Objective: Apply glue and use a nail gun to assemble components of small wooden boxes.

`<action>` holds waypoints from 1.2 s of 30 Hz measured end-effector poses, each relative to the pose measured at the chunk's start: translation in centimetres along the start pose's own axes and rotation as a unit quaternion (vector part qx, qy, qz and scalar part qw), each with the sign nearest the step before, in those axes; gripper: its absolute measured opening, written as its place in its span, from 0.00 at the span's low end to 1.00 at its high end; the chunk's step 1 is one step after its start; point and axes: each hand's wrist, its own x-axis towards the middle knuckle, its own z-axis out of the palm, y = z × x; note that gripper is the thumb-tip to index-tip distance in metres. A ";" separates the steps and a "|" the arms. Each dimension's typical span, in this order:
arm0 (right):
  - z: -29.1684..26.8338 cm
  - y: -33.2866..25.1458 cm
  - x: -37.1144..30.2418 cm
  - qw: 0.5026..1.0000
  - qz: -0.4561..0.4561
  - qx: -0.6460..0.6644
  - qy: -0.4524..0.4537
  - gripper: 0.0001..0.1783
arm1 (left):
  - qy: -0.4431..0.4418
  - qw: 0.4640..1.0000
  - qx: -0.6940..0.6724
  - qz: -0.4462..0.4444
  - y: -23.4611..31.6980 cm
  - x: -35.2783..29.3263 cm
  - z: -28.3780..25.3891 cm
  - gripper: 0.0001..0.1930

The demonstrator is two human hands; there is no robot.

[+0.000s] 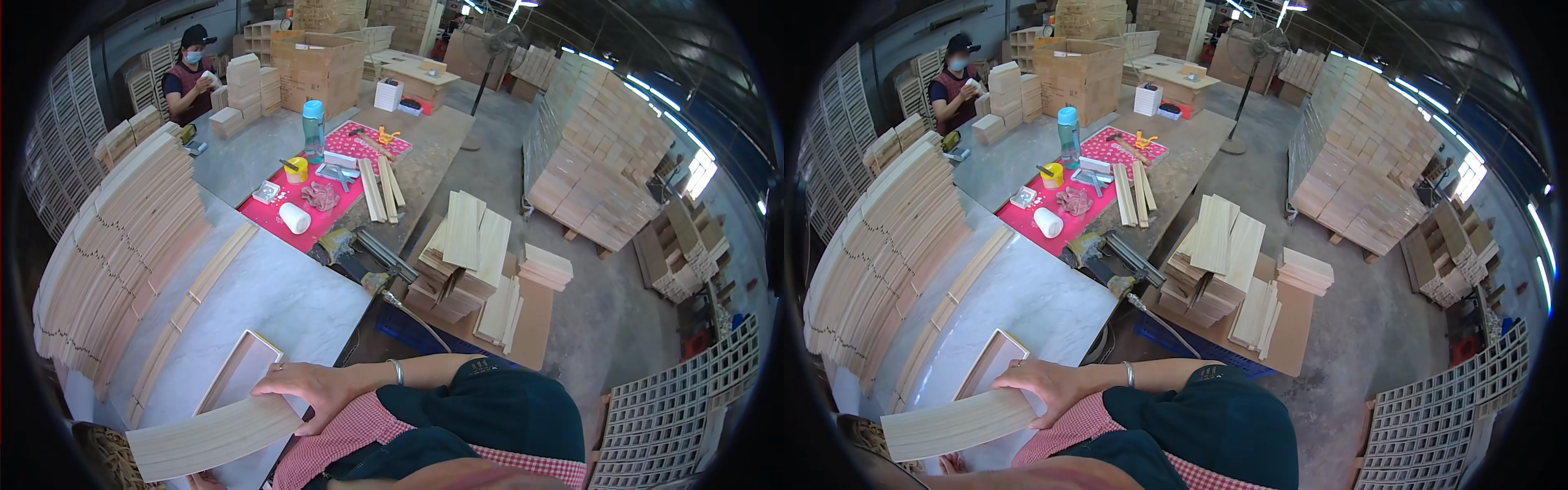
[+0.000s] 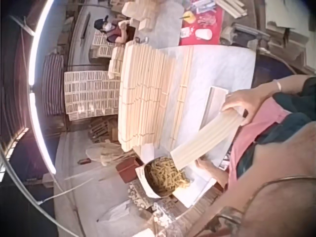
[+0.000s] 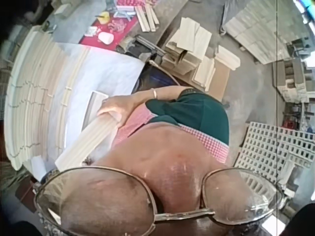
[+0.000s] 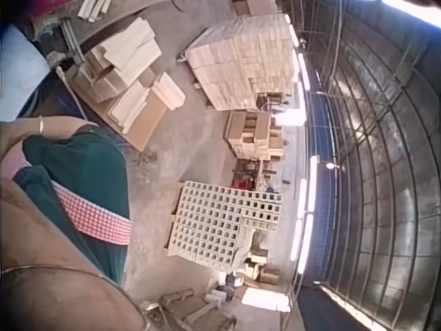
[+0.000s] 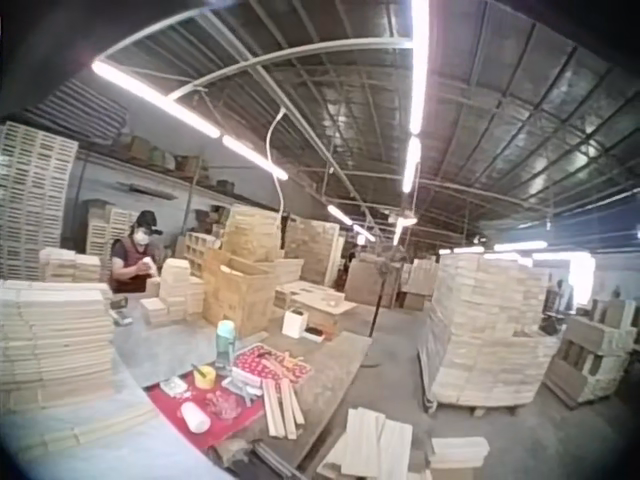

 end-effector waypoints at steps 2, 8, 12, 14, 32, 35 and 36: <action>0.0 -0.3 -0.4 1.000 0.002 -0.007 -0.013 0.45 | -0.026 1.000 -0.001 0.001 0.4 -0.7 -0.3 0.15; 1.0 -0.8 -1.1 1.000 0.001 0.014 0.021 0.44 | -0.070 0.997 0.038 0.012 -0.1 -1.4 -1.3 0.15; 1.0 -1.0 -1.0 1.000 0.004 0.019 0.022 0.44 | -0.079 0.996 0.039 0.008 0.0 -1.7 -1.6 0.14; 1.0 -1.0 -1.0 1.000 0.004 0.021 0.022 0.44 | -0.085 0.996 0.038 0.008 -0.1 -1.9 -1.5 0.14; 1.6 0.7 0.2 1.000 0.021 0.018 -0.001 0.43 | -0.103 0.994 0.031 -0.026 -0.1 -3.3 -2.3 0.11; 1.4 1.0 0.5 0.999 0.038 0.020 -0.019 0.44 | -0.096 0.994 0.028 -0.036 -0.2 -3.3 -2.2 0.11; 1.2 0.9 0.7 0.998 0.049 0.019 -0.036 0.44 | -0.089 0.995 0.024 -0.040 -0.2 -3.3 -2.3 0.11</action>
